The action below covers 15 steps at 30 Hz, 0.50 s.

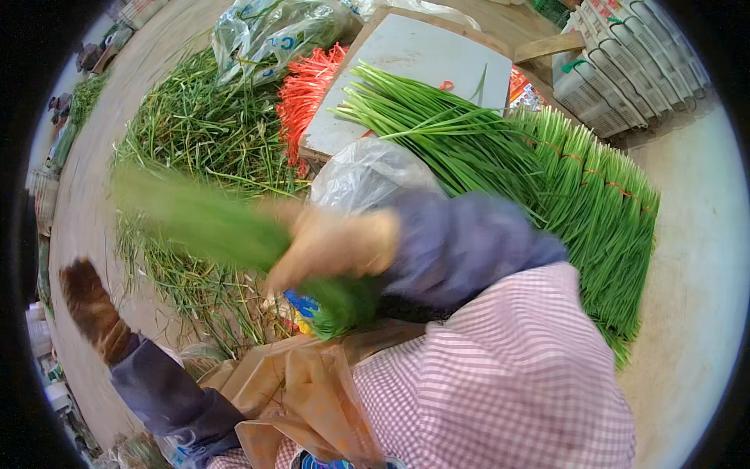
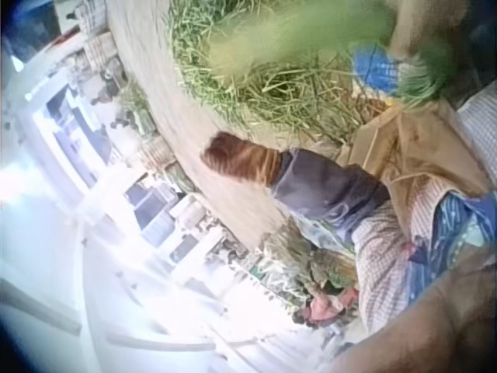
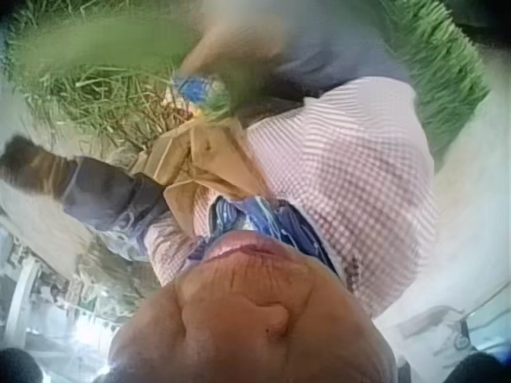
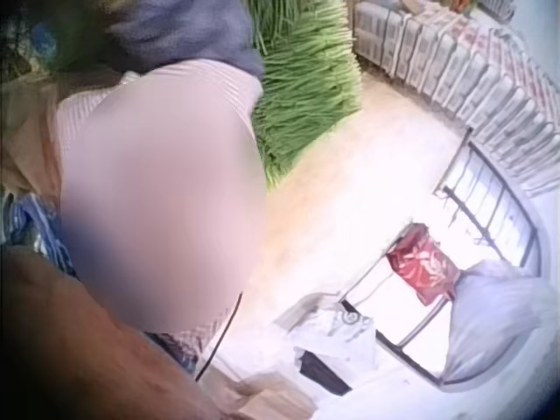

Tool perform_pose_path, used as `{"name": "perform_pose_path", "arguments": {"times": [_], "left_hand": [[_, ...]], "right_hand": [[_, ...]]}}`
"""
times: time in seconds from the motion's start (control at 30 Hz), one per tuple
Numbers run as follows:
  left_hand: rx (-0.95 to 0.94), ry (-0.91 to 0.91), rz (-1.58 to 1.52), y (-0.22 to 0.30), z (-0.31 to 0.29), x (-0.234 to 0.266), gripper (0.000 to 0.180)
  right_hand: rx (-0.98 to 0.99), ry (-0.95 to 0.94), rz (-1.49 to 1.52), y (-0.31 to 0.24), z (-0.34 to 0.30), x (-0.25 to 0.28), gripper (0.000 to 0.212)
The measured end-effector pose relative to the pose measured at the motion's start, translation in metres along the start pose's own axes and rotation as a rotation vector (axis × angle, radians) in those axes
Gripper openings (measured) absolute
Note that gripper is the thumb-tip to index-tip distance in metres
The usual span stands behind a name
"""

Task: The person sorts, cleans, and bundles green vegetable stalks, specifically garlic chives, by hand; they pick through a large pile to select stalks, remove debris or yellowed ends, and tie the sorted stalks into bundles using red ties before placing them aside.

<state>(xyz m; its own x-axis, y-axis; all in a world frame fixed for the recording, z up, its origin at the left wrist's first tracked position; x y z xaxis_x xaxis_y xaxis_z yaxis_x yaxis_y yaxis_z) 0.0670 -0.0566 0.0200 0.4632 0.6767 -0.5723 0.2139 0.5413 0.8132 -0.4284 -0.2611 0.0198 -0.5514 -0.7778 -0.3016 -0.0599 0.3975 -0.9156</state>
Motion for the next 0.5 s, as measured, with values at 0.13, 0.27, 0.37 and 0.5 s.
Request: {"name": "perform_pose_path", "arguments": {"times": [0.13,0.27,0.37,0.5], "left_hand": [[0.087,-0.265,0.604,-0.128,-0.127,-0.249,0.029],[0.096,-0.815,0.957,-0.248,-0.227,-0.359,0.026],[-0.194,-1.177,1.151,-0.287,-0.259,-0.409,0.031],[-0.056,-1.185,1.488,-0.342,-0.254,-0.422,0.035]], "right_hand": [[0.193,0.288,-0.142,-0.086,-0.040,0.089,0.062],[0.196,0.499,-0.461,-0.120,-0.116,0.174,0.048],[0.279,0.605,-0.669,-0.104,-0.135,0.224,0.041],[0.253,0.728,-0.365,-0.058,-0.141,0.258,0.044]]}}
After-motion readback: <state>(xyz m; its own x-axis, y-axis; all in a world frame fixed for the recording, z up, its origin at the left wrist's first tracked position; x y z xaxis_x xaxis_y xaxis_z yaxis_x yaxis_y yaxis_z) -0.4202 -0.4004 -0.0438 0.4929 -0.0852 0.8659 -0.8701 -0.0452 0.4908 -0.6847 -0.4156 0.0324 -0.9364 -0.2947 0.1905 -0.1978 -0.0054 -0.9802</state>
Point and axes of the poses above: each hand's wrist, its own z-axis towards the middle knuckle, its own x-axis out of the back of the hand, y = z × x, the point moved 9 cm from there along z, towards the middle knuckle, and after that the axes turned 12 degrees about y, right-handed, at the moved point
